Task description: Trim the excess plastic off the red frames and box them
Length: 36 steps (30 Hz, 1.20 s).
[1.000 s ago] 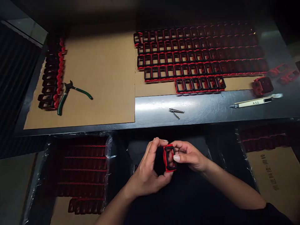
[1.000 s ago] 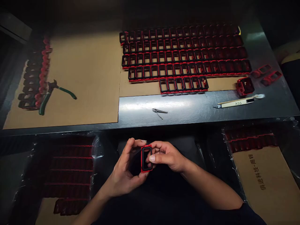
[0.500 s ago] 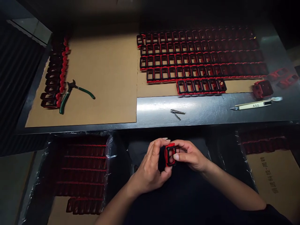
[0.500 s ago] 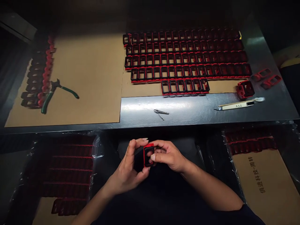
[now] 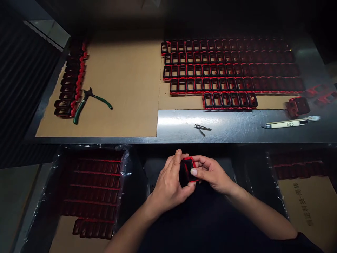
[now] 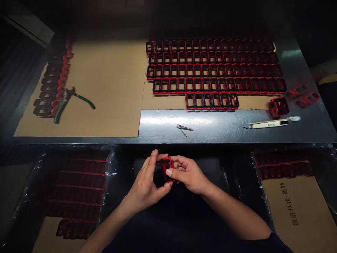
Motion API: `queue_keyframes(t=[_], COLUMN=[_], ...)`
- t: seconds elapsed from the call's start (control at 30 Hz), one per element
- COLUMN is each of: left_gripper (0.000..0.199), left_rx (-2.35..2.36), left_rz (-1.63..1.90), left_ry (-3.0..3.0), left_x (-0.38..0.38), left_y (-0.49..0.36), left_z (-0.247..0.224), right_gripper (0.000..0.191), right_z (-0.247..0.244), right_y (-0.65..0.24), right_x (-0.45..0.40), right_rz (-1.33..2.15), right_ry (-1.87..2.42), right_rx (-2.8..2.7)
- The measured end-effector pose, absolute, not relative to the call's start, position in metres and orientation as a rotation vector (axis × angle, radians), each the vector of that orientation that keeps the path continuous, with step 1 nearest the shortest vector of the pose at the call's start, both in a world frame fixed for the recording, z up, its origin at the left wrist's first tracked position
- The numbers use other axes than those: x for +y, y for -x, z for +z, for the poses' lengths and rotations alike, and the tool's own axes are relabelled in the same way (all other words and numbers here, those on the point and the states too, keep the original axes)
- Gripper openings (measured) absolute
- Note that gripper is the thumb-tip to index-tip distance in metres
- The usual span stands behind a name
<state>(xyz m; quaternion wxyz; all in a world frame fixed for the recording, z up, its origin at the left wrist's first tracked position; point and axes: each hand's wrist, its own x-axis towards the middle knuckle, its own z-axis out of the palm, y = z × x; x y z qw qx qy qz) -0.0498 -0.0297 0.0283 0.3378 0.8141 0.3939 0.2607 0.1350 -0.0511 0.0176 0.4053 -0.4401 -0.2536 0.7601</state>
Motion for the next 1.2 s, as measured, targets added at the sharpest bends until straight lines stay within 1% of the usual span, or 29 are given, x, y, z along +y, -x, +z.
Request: queue_keyframes(t=[0.13, 0.3, 0.37, 0.43, 0.5, 0.53, 0.6, 0.63, 0.73, 0.8, 0.83, 0.9, 0.97, 1.07, 1.13, 1.2], left_gripper=[0.100, 0.102, 0.103, 0.099, 0.088, 0.081, 0.070, 0.069, 0.069, 0.068, 0.067, 0.065, 0.064, 0.071, 0.075, 0.076], left_rx=[1.036, 0.961, 0.927, 0.909, 0.876, 0.865, 0.868, 0.885, 0.931, 0.952, 0.973, 1.006, 0.990, 0.907, 0.837, 0.758], left_rz=[0.668, 0.679, 0.673, 0.668, 0.664, 0.660, 0.660, 0.670, 0.725, 0.789, 0.830, 0.909, 0.957, 0.962, 0.973, 0.994], left_ry=[-2.052, -1.921, -1.858, -1.722, -1.496, -1.376, -1.201, -1.160, -1.156, -1.201, -1.243, -1.362, -1.514, -1.733, -1.842, -1.889], left_x=[-0.030, -0.032, -0.032, -0.031, -0.030, -0.029, -0.029, -0.030, -0.032, -0.033, -0.034, -0.035, -0.035, -0.037, -0.037, -0.036], left_y=[0.052, 0.056, 0.059, 0.061, 0.063, 0.063, 0.062, 0.061, 0.060, 0.061, 0.062, 0.064, 0.064, 0.062, 0.061, 0.061], left_z=[0.027, 0.026, 0.025, 0.022, 0.018, 0.017, 0.013, 0.011, 0.007, 0.006, 0.007, 0.010, 0.014, 0.022, 0.026, 0.027], right_gripper=[0.043, 0.036, 0.032, 0.025, 0.012, 0.009, 0.015, 0.018, 0.026, 0.032, 0.032, 0.025, 0.020, 0.017, 0.016, 0.021], right_z=[0.018, 0.017, 0.018, 0.021, 0.023, 0.023, 0.024, 0.025, 0.029, 0.032, 0.033, 0.032, 0.029, 0.030, 0.037, 0.047], right_y=[-0.133, -0.136, -0.137, -0.139, -0.141, -0.141, -0.140, -0.140, -0.142, -0.148, -0.154, -0.167, -0.181, -0.192, -0.192, -0.187], right_x=[-0.049, -0.049, -0.050, -0.051, -0.052, -0.052, -0.052, -0.052, -0.045, -0.033, -0.025, -0.006, 0.011, 0.013, -0.004, -0.029], right_rz=[1.922, 2.017, 1.986, 1.798, 1.436, 1.227, 0.873, 0.763, 0.691, 0.632, 0.546, 0.302, 0.141, 0.141, 0.286, 0.517], right_ry=[1.090, 1.023, 1.044, 1.122, 1.187, 1.191, 1.153, 1.129, 1.060, 1.116, 1.214, 1.497, 1.709, 1.702, 1.570, 1.398], right_rx=[-0.633, -0.505, -0.555, -0.774, -1.168, -1.378, -1.694, -1.786, -1.913, -1.913, -1.884, -1.791, -1.757, -1.826, -1.874, -1.911])
